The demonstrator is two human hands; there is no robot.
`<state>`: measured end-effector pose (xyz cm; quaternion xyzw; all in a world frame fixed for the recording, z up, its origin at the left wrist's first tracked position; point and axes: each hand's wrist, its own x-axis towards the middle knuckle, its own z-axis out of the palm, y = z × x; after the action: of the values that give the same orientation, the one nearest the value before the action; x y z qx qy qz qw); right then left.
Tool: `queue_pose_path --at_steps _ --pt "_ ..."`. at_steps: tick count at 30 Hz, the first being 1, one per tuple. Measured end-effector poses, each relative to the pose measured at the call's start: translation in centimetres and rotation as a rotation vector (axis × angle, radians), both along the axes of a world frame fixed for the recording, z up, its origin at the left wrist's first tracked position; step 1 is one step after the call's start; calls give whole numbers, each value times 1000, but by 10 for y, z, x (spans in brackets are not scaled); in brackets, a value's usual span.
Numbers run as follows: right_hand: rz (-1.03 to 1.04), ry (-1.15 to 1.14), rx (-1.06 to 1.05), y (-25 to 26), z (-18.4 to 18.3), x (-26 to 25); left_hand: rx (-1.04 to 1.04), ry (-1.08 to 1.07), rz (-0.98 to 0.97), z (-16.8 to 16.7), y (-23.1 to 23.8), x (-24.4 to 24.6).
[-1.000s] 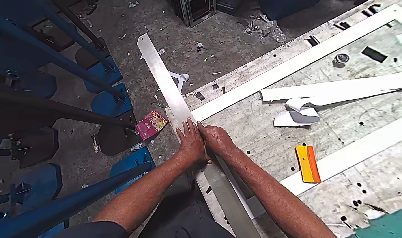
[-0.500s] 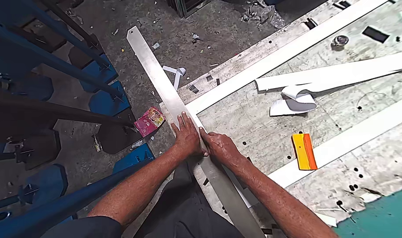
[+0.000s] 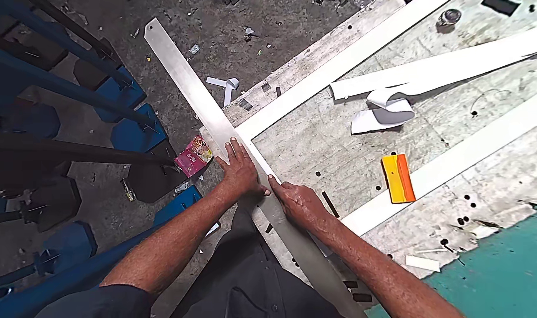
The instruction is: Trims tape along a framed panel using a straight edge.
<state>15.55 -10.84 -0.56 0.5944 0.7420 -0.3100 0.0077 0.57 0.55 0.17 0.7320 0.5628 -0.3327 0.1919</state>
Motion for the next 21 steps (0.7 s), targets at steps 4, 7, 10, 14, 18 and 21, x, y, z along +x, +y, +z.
queue_pose_path --at_steps 4,7,10,14,18,21 --pt "4 -7 30 -18 -2 6 15 2 6 0 0 1" --pt "7 -3 20 -32 -1 11 30 -1 10 -2 -1 -1" --pt "7 -2 36 -48 -3 16 52 -3 16 -4 -1 0" --pt "-3 -4 93 -70 -5 22 70 15 6 -6 -2 0" --pt "-25 17 151 -92 -10 28 107 -8 -2 -11 -4 -2" --pt "-24 21 149 -107 -10 34 111 -2 -9 -12 -3 -2"
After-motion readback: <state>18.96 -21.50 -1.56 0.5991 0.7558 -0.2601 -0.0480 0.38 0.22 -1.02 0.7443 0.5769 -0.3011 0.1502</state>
